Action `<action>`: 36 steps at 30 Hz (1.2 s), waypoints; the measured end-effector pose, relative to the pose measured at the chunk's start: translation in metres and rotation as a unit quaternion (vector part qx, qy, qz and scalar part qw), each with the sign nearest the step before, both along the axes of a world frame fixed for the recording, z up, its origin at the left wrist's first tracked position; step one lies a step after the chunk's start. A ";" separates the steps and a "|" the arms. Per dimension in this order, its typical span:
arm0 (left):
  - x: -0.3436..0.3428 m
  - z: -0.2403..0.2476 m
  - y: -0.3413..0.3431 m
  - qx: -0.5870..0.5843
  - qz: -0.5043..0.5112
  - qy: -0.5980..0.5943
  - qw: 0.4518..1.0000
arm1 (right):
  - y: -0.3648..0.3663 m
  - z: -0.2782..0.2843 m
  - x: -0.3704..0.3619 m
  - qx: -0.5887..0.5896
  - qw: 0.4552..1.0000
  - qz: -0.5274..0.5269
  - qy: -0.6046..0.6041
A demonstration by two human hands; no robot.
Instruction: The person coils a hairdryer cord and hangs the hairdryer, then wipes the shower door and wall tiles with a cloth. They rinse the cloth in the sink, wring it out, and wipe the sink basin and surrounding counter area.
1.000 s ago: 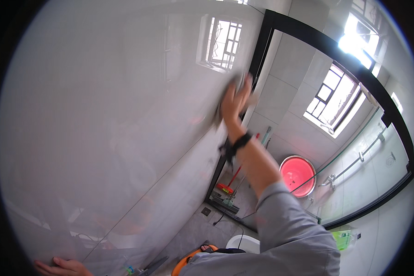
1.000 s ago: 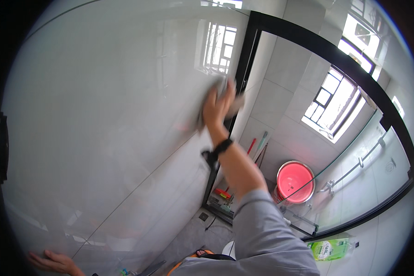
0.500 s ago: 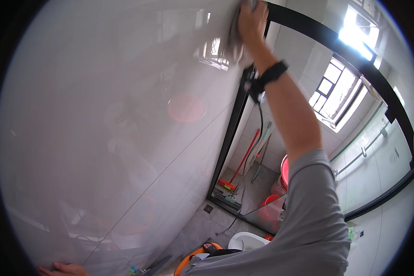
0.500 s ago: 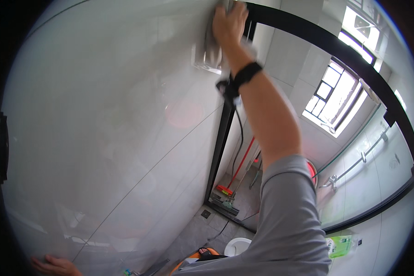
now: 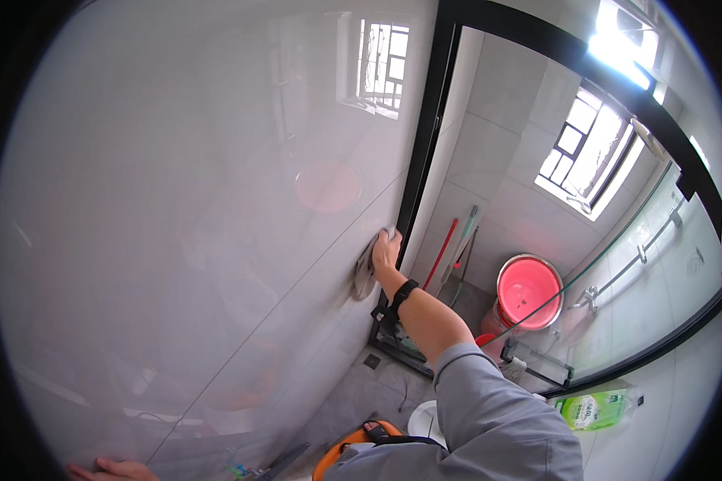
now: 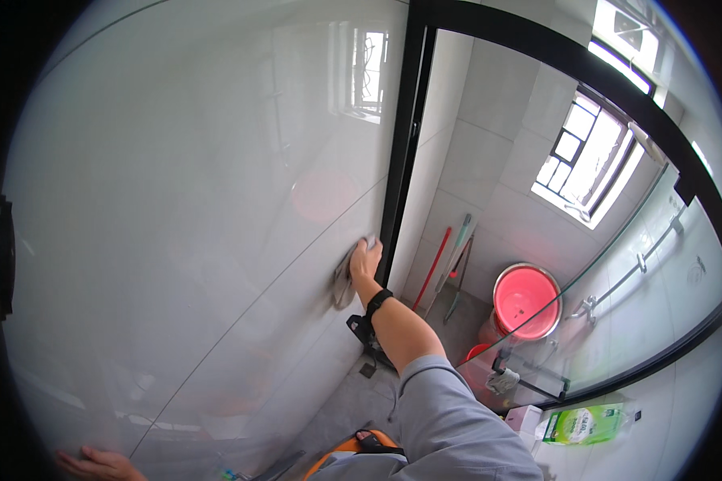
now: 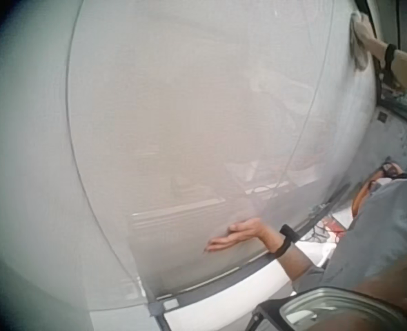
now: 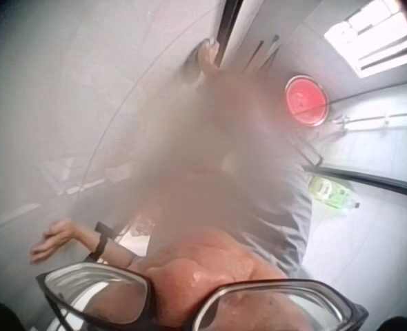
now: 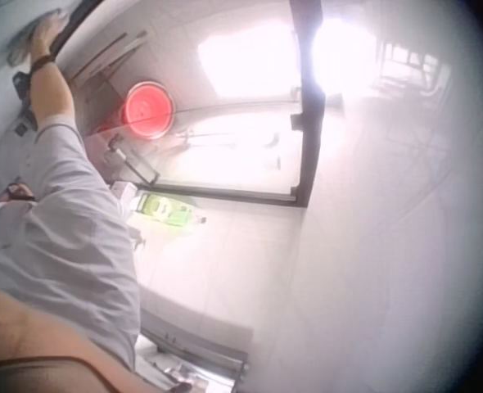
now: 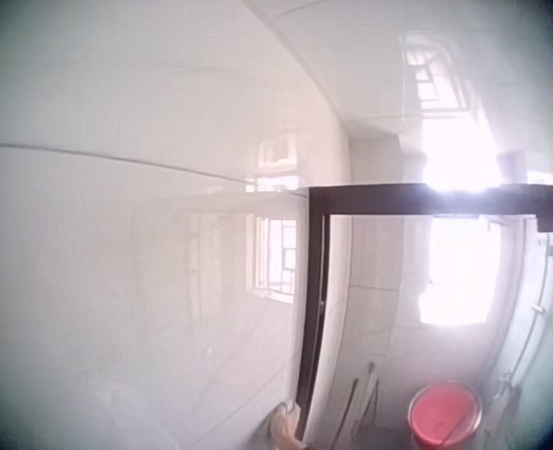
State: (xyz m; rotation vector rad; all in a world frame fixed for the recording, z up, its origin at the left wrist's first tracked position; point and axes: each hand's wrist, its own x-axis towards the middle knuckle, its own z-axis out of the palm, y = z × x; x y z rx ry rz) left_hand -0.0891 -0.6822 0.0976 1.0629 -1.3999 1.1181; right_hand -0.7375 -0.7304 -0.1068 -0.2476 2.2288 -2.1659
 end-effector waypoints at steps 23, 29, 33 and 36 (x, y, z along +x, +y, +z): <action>0.002 -0.001 -0.005 -0.015 -0.001 0.010 1.000 | 0.023 0.231 0.299 -0.300 0.393 0.240 0.835; 0.010 -0.003 0.010 -0.038 -0.004 0.014 0.999 | -0.007 0.187 0.127 -0.179 0.673 0.194 0.691; 0.009 -0.011 0.001 -0.051 0.032 -0.012 0.998 | 0.004 0.192 0.036 -0.082 0.990 -0.064 0.100; 0.011 -0.012 0.000 -0.050 0.055 -0.008 0.997 | 0.000 0.180 0.124 -0.107 0.956 -0.061 0.266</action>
